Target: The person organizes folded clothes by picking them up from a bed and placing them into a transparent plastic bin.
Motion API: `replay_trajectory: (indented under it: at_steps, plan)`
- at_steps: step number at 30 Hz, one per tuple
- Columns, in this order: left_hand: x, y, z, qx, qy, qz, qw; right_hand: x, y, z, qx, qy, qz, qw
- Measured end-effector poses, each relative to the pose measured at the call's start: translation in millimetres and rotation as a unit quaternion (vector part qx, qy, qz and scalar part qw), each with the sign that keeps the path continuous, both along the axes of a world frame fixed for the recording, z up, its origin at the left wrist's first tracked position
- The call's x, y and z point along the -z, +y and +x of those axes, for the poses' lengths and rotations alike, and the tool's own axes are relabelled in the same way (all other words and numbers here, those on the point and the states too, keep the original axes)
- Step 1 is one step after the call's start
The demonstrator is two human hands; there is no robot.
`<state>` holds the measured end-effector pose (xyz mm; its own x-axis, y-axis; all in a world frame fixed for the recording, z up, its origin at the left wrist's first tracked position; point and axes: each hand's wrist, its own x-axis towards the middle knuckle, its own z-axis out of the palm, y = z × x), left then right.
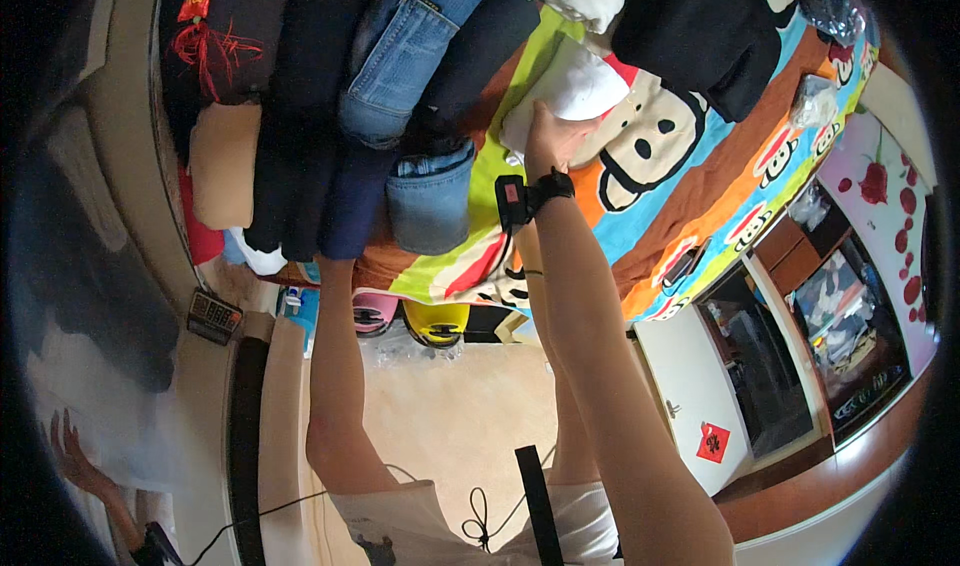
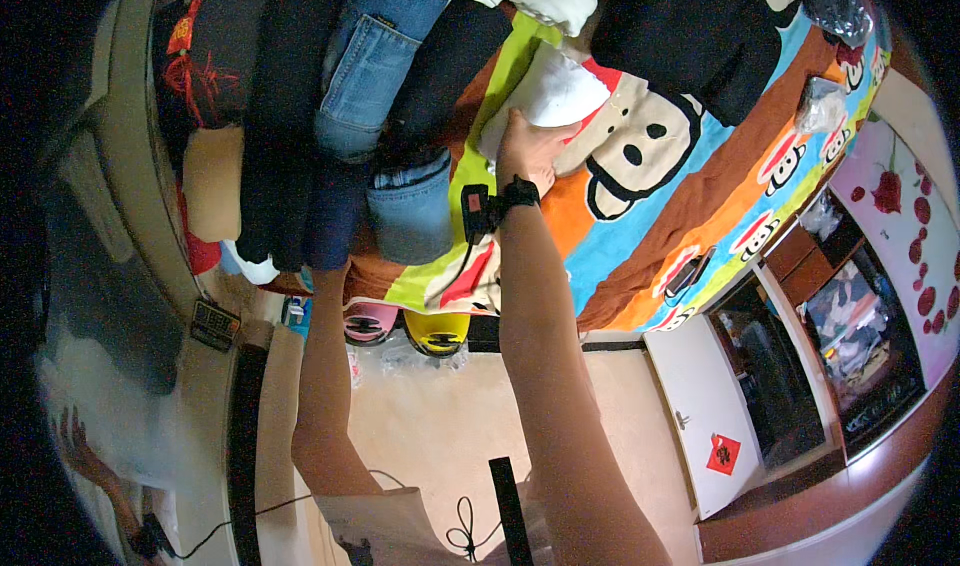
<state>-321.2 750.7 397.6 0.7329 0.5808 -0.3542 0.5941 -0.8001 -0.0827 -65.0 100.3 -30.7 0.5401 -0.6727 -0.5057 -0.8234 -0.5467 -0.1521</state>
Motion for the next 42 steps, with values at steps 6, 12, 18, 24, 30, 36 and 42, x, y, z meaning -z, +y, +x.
replay_trajectory:
  at_steps: [6, 12, 18, 24, 30, 36, 42]
  plan:
    - [52.6, -13.9, -1.8, -0.054, -0.155, -0.109, 0.980, -24.8, -28.3, -13.8, 0.118, -0.208, 0.172, 0.956]
    - [42.7, -66.9, 33.0, 0.076, -0.222, 0.126, 0.964, -201.5, 30.4, 2.5, -0.013, -0.181, 0.378, 0.908]
    - [34.9, -304.2, 121.5, -0.204, -0.286, -0.555, 0.754, -399.0, 139.8, 6.1, -0.252, -0.145, 0.468, 0.834]
    - [10.4, -311.4, 127.6, -0.330, -0.442, -0.649, 0.524, -475.8, 234.4, -33.7, -0.479, -0.085, 0.417, 0.768]
    - [-43.0, -183.3, 88.4, -0.409, -0.506, -0.605, 0.459, -502.0, 352.8, -31.9, -0.574, 0.065, 0.553, 0.600]
    - [6.6, -81.2, 21.9, -0.498, -0.515, -0.600, 0.357, -456.2, 469.3, -20.5, -0.817, -0.137, 0.289, 0.481]
    - [46.2, 1.1, -16.2, -0.494, -0.570, -0.604, 0.259, -419.7, 558.2, -51.6, -0.747, 0.094, 0.419, 0.507]
